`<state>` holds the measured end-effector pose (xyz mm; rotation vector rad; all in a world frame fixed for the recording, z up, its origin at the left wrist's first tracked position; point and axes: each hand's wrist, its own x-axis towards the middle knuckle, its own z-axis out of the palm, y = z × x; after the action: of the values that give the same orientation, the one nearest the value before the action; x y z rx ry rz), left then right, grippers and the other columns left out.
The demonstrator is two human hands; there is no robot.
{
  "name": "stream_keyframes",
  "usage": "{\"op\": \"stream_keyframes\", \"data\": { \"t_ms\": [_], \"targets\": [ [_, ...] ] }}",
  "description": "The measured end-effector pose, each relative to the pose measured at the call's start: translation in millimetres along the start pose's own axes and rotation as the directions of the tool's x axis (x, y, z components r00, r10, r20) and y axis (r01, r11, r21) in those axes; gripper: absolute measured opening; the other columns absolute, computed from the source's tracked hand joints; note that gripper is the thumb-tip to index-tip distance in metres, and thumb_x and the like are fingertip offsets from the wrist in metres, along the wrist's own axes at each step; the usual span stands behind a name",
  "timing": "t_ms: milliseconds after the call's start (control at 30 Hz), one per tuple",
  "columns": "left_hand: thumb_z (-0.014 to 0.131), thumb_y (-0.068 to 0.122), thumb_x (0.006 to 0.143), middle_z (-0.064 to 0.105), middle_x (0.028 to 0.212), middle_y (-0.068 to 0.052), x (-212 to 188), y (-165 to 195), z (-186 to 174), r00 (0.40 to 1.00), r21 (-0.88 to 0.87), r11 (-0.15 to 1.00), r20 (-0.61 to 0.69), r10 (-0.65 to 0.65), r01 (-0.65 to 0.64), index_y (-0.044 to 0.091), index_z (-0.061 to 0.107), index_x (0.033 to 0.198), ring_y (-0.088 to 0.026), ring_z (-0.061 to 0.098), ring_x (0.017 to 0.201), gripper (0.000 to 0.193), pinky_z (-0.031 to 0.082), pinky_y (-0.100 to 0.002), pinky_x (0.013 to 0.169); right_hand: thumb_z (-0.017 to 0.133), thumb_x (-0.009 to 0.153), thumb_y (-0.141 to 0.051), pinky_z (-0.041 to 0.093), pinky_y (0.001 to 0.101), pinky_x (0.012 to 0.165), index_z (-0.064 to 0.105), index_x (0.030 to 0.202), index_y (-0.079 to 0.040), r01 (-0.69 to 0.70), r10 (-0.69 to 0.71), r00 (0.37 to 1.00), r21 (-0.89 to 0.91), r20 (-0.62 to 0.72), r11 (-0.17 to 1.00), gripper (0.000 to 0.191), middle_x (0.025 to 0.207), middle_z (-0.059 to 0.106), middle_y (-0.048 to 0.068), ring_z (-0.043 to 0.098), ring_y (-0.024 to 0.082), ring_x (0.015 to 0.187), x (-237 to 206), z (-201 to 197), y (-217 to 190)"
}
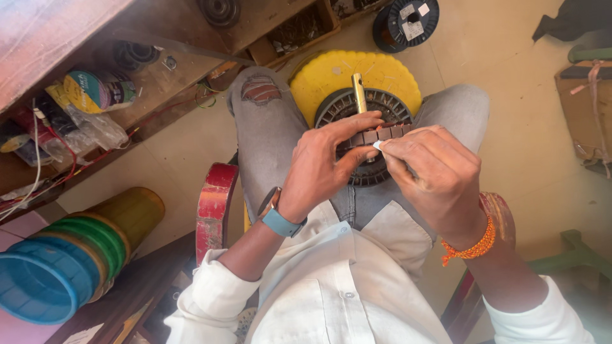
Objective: The person sits in a chair with a motor armature on their lap and fits small white insulation wedges into the armature slots by hand. They use a green-handled screwdriver to press the wedges into place, pick up small pieces from the workbench, and cut paper pieces with scissors before fitting them into the slots.
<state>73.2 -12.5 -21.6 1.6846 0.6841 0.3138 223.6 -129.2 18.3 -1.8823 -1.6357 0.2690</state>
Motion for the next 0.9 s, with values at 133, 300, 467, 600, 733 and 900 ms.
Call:
{"op": "stream_keyframes", "data": {
  "t_ms": [133,300,467,600,733,900],
  "targets": [
    [0.077,0.02,0.088,0.074,0.123,-0.006,-8.8,-2.8,-3.5,0.999,0.026,0.999,-0.004,-0.042,0.043,0.014,0.069,0.127,-0.028,0.072,0.112,0.041,0.056,-0.035,0.092,0.08,0.084,0.01,0.057,0.0372,0.081,0.07,0.102,-0.002,0.027,-0.025,1.0,-0.098,0.014,0.995,0.024,0.096,0.069,0.009,0.069,0.028,0.093,-5.6,5.5,-17.9],
    [0.076,0.026,0.087,0.076,0.111,-0.008,-18.5,-6.1,-12.0,0.994,0.063,0.992,0.015,-0.108,0.107,0.017,0.07,0.125,-0.03,0.073,0.092,0.04,0.055,-0.038,0.08,0.08,0.083,0.008,0.056,0.0392,0.083,0.07,0.102,-0.001,0.021,-0.017,1.0,-0.144,0.026,0.989,0.024,0.098,0.069,0.011,0.068,0.03,0.094,-9.4,12.7,-34.8],
    [0.077,0.028,0.088,0.076,0.11,-0.012,-26.5,-15.1,-22.0,0.999,-0.032,0.999,-0.024,0.021,-0.022,0.014,0.07,0.124,-0.031,0.074,0.091,0.039,0.056,-0.037,0.079,0.08,0.085,0.007,0.056,0.0368,0.083,0.072,0.102,-0.001,-0.049,0.05,0.998,-0.043,0.03,0.998,0.021,0.097,0.071,0.011,0.07,0.028,0.093,-6.1,17.6,-37.6],
    [0.073,0.026,0.089,0.077,0.105,-0.014,-25.0,-23.9,-28.6,0.995,-0.153,0.986,0.082,-0.06,0.072,0.014,0.07,0.127,-0.03,0.074,0.084,0.04,0.056,-0.036,0.079,0.079,0.088,0.007,0.056,0.0333,0.083,0.073,0.103,-0.001,-0.12,0.12,0.991,0.004,0.051,0.993,0.019,0.1,0.073,0.011,0.071,0.025,0.091,-10.5,18.8,-37.4],
    [0.07,0.022,0.088,0.076,0.105,-0.014,-22.7,-21.6,-19.9,0.975,-0.135,0.97,0.125,-0.184,0.2,0.014,0.068,0.129,-0.035,0.069,0.08,0.041,0.053,-0.04,0.075,0.08,0.089,0.008,0.056,0.0325,0.08,0.074,0.104,-0.001,-0.16,0.158,0.986,0.025,0.046,0.987,0.019,0.099,0.072,0.011,0.071,0.023,0.088,-13.2,18.0,-32.0],
    [0.071,0.017,0.092,0.076,0.112,-0.012,-20.7,-17.5,-15.6,1.0,-0.053,0.999,0.025,0.014,-0.013,0.012,0.069,0.125,-0.035,0.07,0.103,0.034,0.053,-0.042,0.087,0.08,0.09,0.009,0.056,0.0325,0.081,0.073,0.105,-0.001,-0.119,0.119,0.993,0.03,0.015,0.992,0.019,0.1,0.072,0.012,0.071,0.025,0.089,-12.2,18.4,-27.0]
  ]
}}
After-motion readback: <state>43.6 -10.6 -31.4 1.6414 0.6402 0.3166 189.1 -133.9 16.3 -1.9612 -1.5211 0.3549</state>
